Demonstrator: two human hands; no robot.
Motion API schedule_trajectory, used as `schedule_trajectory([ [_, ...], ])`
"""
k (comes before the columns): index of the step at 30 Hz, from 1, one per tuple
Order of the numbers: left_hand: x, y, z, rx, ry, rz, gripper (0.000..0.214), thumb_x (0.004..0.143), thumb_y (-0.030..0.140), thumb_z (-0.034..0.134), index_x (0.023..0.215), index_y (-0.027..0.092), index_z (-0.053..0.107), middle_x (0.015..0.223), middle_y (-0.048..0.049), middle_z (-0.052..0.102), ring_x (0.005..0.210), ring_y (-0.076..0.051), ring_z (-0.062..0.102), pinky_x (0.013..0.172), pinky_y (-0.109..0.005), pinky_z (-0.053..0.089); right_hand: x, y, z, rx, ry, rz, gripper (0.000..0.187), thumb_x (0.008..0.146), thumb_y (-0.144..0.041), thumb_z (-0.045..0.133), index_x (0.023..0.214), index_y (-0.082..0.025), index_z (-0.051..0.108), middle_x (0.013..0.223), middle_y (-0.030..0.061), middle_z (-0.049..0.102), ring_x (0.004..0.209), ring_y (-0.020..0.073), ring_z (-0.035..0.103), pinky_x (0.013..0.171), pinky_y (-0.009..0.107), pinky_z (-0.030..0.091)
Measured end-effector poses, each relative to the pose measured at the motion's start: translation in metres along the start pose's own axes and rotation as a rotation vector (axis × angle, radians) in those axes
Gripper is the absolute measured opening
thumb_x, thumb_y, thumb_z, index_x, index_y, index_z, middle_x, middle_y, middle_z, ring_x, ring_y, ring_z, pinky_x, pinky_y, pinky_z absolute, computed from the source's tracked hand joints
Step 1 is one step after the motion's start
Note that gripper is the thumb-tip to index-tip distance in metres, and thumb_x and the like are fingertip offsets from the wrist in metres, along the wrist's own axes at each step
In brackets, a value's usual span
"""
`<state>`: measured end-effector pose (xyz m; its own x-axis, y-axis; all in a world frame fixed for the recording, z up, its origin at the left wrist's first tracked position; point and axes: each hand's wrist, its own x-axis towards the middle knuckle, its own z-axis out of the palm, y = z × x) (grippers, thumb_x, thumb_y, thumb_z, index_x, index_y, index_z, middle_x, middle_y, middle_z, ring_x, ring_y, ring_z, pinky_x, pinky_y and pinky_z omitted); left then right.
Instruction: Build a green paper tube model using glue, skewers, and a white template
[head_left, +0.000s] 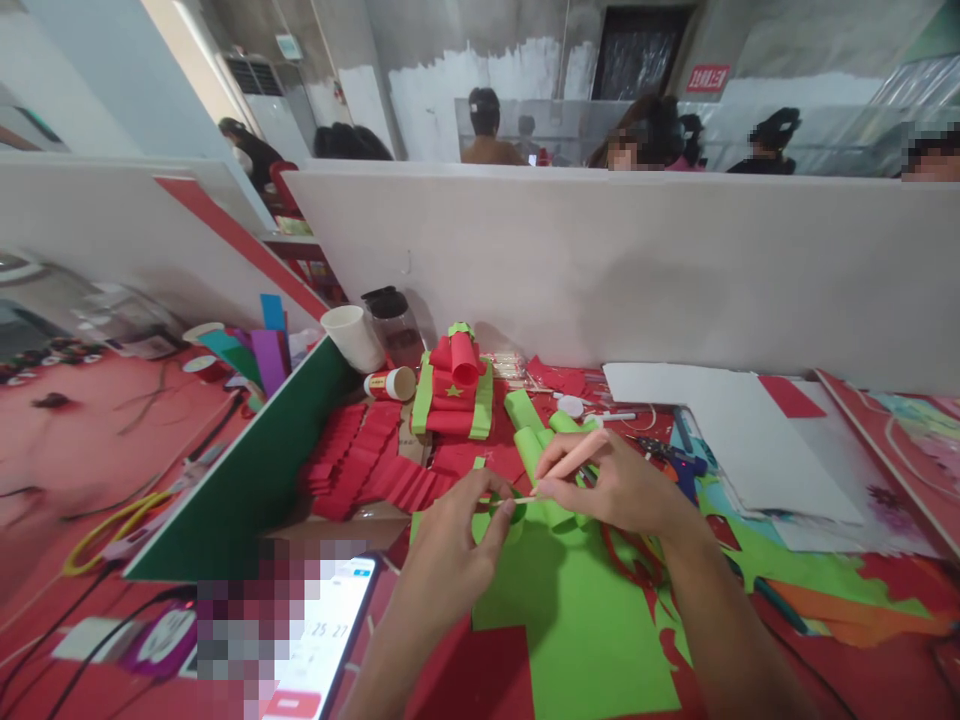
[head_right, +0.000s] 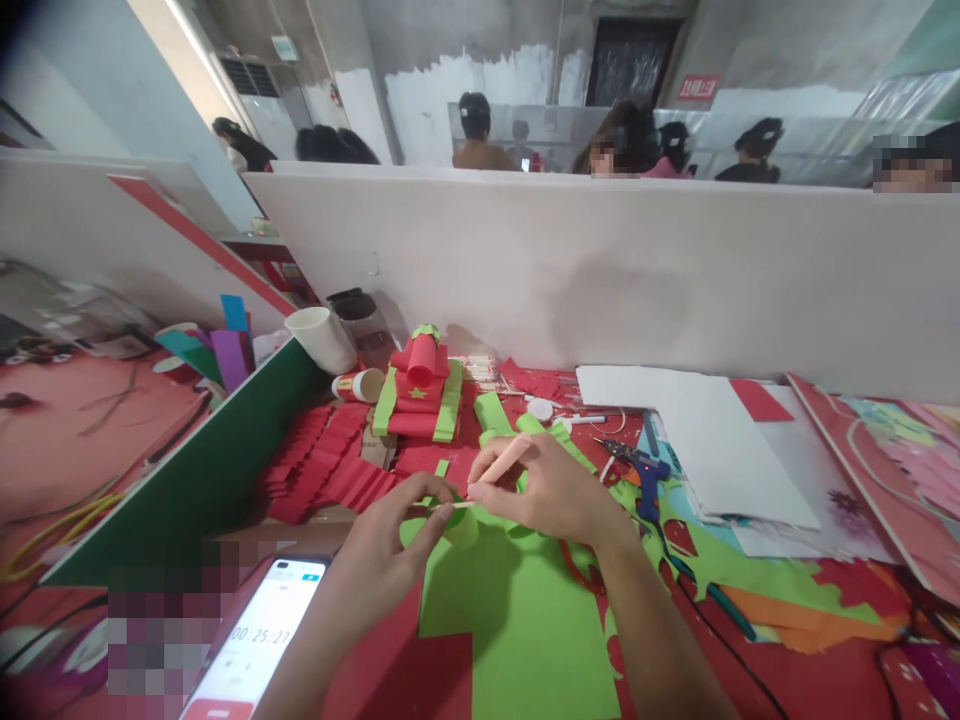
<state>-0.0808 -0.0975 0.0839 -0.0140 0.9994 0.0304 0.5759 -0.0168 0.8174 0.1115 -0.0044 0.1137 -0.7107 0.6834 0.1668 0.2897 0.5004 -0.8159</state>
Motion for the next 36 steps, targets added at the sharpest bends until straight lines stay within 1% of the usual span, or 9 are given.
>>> schedule_trajectory([
  [4, 0.0009, 0.0003, 0.0001, 0.002, -0.005, -0.001, 0.018, 0.094, 0.036, 0.047, 0.094, 0.023, 0.059, 0.098, -0.0044, 0.068, 0.092, -0.021, 0.064, 0.083, -0.032, 0.049, 0.0005, -0.0014, 0.0020, -0.060, -0.046, -0.017, 0.014, 0.086, -0.024, 0.062, 0.083, -0.025, 0.076, 0.088, 0.0000, 0.074, 0.072, 0.0136, 0.063, 0.061, 0.024, 0.046],
  [11, 0.0013, 0.0019, -0.0005, 0.013, -0.011, -0.016, 0.015, 0.094, 0.036, 0.048, 0.094, 0.024, 0.058, 0.097, -0.0018, 0.066, 0.092, -0.020, 0.063, 0.083, -0.032, 0.048, 0.0001, -0.0014, 0.0034, -0.087, -0.058, -0.019, 0.016, 0.085, -0.023, 0.063, 0.078, -0.024, 0.076, 0.089, -0.0006, 0.074, 0.073, 0.0130, 0.063, 0.062, 0.024, 0.046],
  [15, 0.0018, 0.0014, -0.0006, 0.012, -0.014, -0.015, 0.016, 0.094, 0.036, 0.047, 0.094, 0.024, 0.057, 0.097, -0.0019, 0.066, 0.092, -0.020, 0.063, 0.083, -0.032, 0.048, 0.0002, -0.0022, 0.0028, -0.083, -0.096, -0.020, 0.015, 0.084, -0.021, 0.063, 0.075, -0.023, 0.075, 0.087, -0.0015, 0.074, 0.071, 0.0127, 0.062, 0.061, 0.024, 0.045],
  [19, 0.0015, 0.0021, -0.0005, 0.009, -0.010, -0.015, 0.016, 0.094, 0.035, 0.047, 0.093, 0.023, 0.058, 0.097, -0.0023, 0.066, 0.092, -0.020, 0.063, 0.084, -0.032, 0.048, 0.0003, -0.0025, 0.0031, -0.073, -0.048, -0.009, 0.016, 0.085, -0.023, 0.062, 0.078, -0.024, 0.076, 0.088, -0.0008, 0.074, 0.073, 0.0131, 0.063, 0.063, 0.024, 0.047],
  [24, 0.0007, 0.0029, 0.0002, 0.014, -0.013, -0.023, 0.015, 0.094, 0.034, 0.048, 0.094, 0.024, 0.058, 0.097, -0.0027, 0.066, 0.093, -0.020, 0.063, 0.083, -0.032, 0.048, 0.0003, -0.0023, 0.0043, -0.072, -0.081, -0.017, 0.015, 0.084, -0.022, 0.064, 0.074, -0.023, 0.076, 0.088, -0.0008, 0.074, 0.073, 0.0134, 0.063, 0.062, 0.024, 0.046],
  [30, 0.0001, 0.0013, -0.0004, 0.013, -0.003, -0.023, 0.014, 0.093, 0.034, 0.048, 0.094, 0.024, 0.058, 0.098, -0.0029, 0.067, 0.093, -0.021, 0.064, 0.082, -0.032, 0.049, 0.0014, -0.0019, 0.0046, -0.087, -0.036, -0.012, 0.015, 0.086, -0.023, 0.063, 0.078, -0.024, 0.076, 0.087, -0.0012, 0.074, 0.073, 0.0129, 0.063, 0.063, 0.023, 0.046],
  [36, 0.0000, 0.0029, -0.0007, 0.001, -0.003, -0.025, 0.013, 0.093, 0.032, 0.049, 0.094, 0.024, 0.059, 0.099, -0.0027, 0.068, 0.094, -0.021, 0.064, 0.083, -0.032, 0.049, 0.0006, 0.0012, 0.0037, -0.108, -0.060, -0.032, 0.015, 0.085, -0.024, 0.064, 0.079, -0.025, 0.077, 0.089, -0.0002, 0.075, 0.074, 0.0140, 0.064, 0.063, 0.024, 0.047],
])
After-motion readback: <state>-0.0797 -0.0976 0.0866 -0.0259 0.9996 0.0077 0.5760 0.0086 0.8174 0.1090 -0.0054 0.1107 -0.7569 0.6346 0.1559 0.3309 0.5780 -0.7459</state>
